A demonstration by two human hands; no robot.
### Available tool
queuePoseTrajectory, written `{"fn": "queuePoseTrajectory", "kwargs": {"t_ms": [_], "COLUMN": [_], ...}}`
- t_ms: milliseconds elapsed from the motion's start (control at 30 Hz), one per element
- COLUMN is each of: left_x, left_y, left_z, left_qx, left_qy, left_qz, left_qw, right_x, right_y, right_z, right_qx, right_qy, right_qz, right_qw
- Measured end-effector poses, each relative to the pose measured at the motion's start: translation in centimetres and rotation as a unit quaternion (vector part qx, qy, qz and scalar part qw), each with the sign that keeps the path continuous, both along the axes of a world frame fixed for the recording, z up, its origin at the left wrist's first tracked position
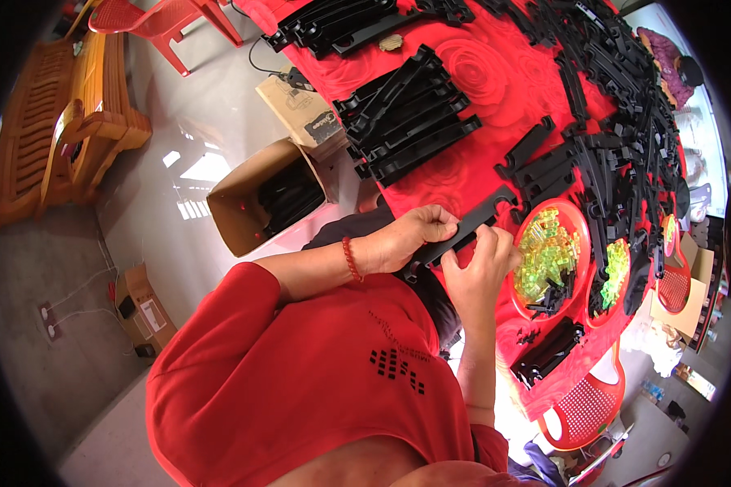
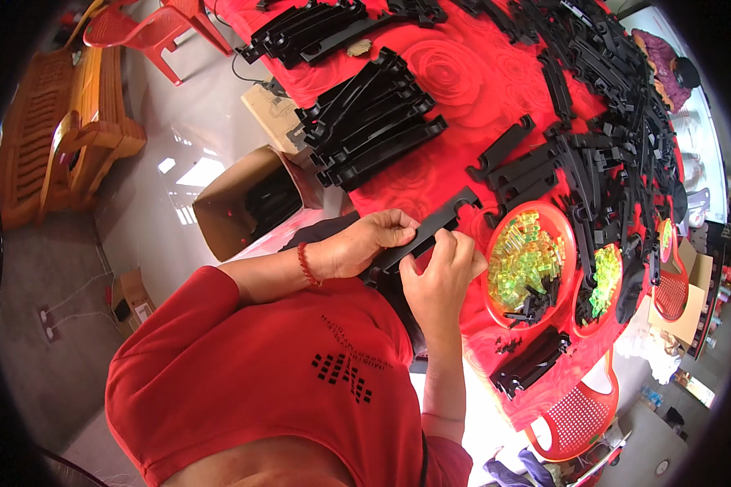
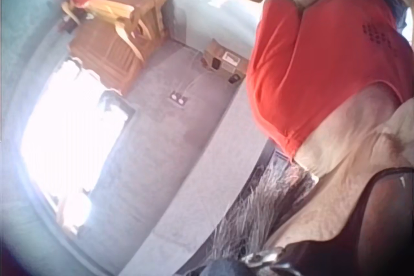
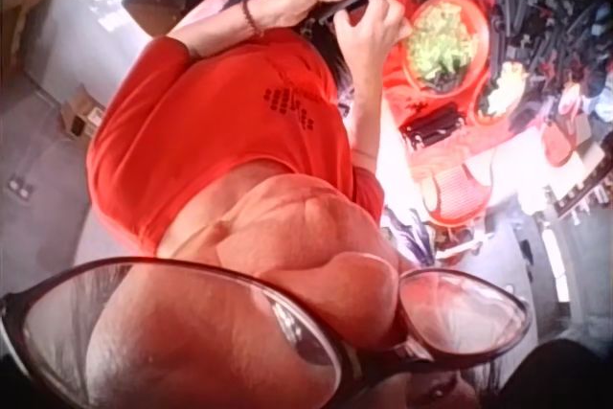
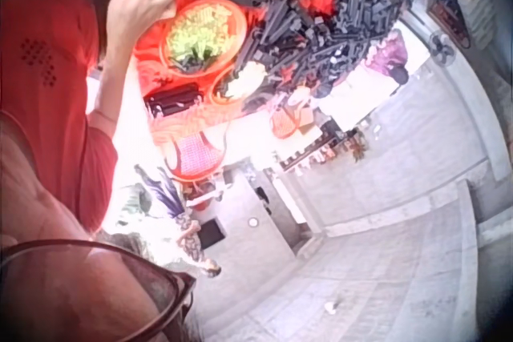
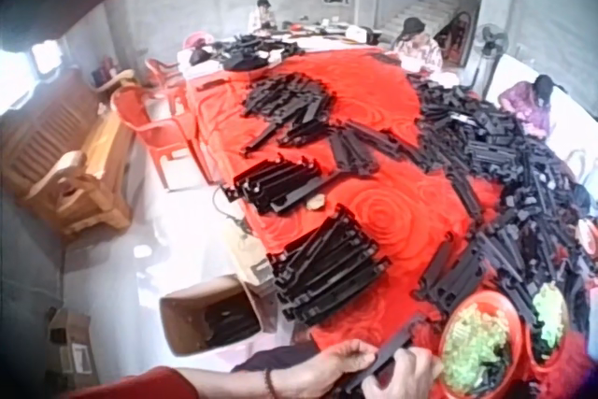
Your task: The person assembles black plastic housing components by hand, inserting small yellow and green plastic inserts into them.
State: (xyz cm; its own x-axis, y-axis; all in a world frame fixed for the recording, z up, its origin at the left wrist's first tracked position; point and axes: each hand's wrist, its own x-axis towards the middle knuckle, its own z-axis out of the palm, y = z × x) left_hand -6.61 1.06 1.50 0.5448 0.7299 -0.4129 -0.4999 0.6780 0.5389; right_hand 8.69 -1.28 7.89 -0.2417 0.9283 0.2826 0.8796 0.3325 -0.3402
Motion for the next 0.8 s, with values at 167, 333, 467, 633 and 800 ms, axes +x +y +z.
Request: {"fn": "queuePoseTrajectory", "kwargs": {"t_ms": [167,333,467,633,800], "left_x": [0.2,-0.1,0.2,-0.4,-1.5], "left_y": [1.1,1.7,1.6,1.8,1.6], "left_z": [1.0,3.3,3.0,2.0,1.8], "left_qx": [0.042,0.098,0.186,0.154,0.109], "left_qy": [0.055,0.131,0.173,0.140,0.107], "left_qz": [-0.003,-0.046,-0.037,-0.026,-0.040], "left_qw": [0.998,0.985,0.966,0.978,0.987], "right_x": [0.0,1.2,1.1,0.6,0.1], "right_y": [1.0,1.7,2.1,2.0,2.2], "right_z": [0.0,-0.9,-1.0,-1.7,-1.5], "right_qx": [0.015,0.005,0.028,0.063,0.058], "right_qy": [0.016,0.036,0.036,-0.006,0.012], "right_qz": [-0.017,-0.042,-0.038,-0.029,-0.017], "right_qw": [1.000,0.998,0.998,0.998,0.998]}}
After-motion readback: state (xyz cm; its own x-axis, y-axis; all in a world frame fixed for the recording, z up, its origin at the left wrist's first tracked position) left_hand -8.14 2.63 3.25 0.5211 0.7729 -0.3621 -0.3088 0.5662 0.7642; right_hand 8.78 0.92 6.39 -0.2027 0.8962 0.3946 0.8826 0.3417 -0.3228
